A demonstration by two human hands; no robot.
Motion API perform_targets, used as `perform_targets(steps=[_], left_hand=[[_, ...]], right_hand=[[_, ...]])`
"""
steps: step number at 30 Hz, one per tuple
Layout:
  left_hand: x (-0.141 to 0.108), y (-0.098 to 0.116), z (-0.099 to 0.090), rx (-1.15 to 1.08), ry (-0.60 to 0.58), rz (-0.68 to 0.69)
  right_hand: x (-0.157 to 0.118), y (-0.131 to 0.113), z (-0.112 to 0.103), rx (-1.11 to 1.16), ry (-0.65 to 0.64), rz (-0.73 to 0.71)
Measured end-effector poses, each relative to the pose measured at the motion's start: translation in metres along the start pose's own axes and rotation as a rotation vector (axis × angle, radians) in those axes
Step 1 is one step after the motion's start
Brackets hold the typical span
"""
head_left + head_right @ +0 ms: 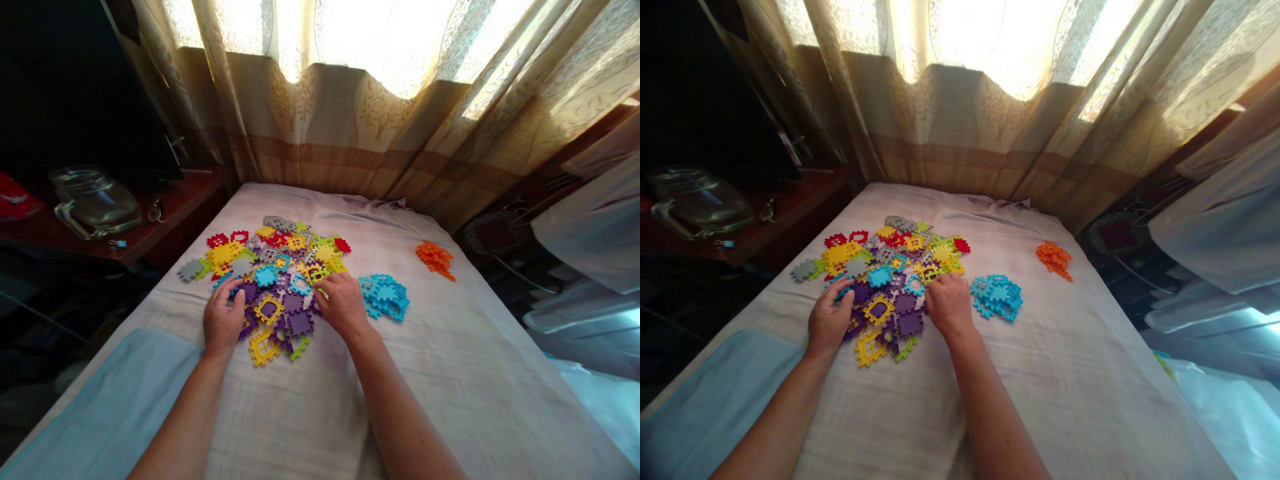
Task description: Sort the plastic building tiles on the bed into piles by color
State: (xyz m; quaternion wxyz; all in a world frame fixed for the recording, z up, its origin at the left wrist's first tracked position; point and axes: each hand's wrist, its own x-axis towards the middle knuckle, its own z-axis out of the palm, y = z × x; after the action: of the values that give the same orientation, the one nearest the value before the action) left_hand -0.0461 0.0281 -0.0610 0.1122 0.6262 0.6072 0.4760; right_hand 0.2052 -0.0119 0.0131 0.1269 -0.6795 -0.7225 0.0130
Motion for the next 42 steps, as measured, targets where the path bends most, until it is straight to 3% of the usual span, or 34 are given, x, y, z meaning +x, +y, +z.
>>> perform_targets(steps=[5, 11, 17, 27, 34, 37, 42], left_hand=[[0.0, 0.0, 0.0, -0.006, 0.021, 0.007], [-0.001, -0.002, 0.002, -0.008, 0.026, 0.006], [0.0, -0.001, 0.001, -0.002, 0.026, 0.013], [0.001, 0.001, 0.0, -0.005, 0.011, 0.012], [0.001, 0.001, -0.001, 0.001, -0.001, 0.004], [0.001, 0.001, -0.002, 0.007, -0.005, 0.001], [0.001, 0.0, -0.002, 0.008, 0.002, 0.012]], right_hand=[[0.01, -0.027, 0.007, -0.101, -0.161, -0.021], [0.024, -0.033, 0.007, -0.157, -0.327, 0.026], [0.033, -0.038, 0.002, -0.141, -0.392, 0.033], [0.025, -0.033, 0.008, -0.096, -0.304, 0.01], [0.017, -0.027, 0.004, 0.223, -0.177, 0.111], [0.012, -0.012, -0.006, 0.238, -0.152, 0.176], [-0.002, 0.041, -0.03, 0.03, -0.132, 0.418]])
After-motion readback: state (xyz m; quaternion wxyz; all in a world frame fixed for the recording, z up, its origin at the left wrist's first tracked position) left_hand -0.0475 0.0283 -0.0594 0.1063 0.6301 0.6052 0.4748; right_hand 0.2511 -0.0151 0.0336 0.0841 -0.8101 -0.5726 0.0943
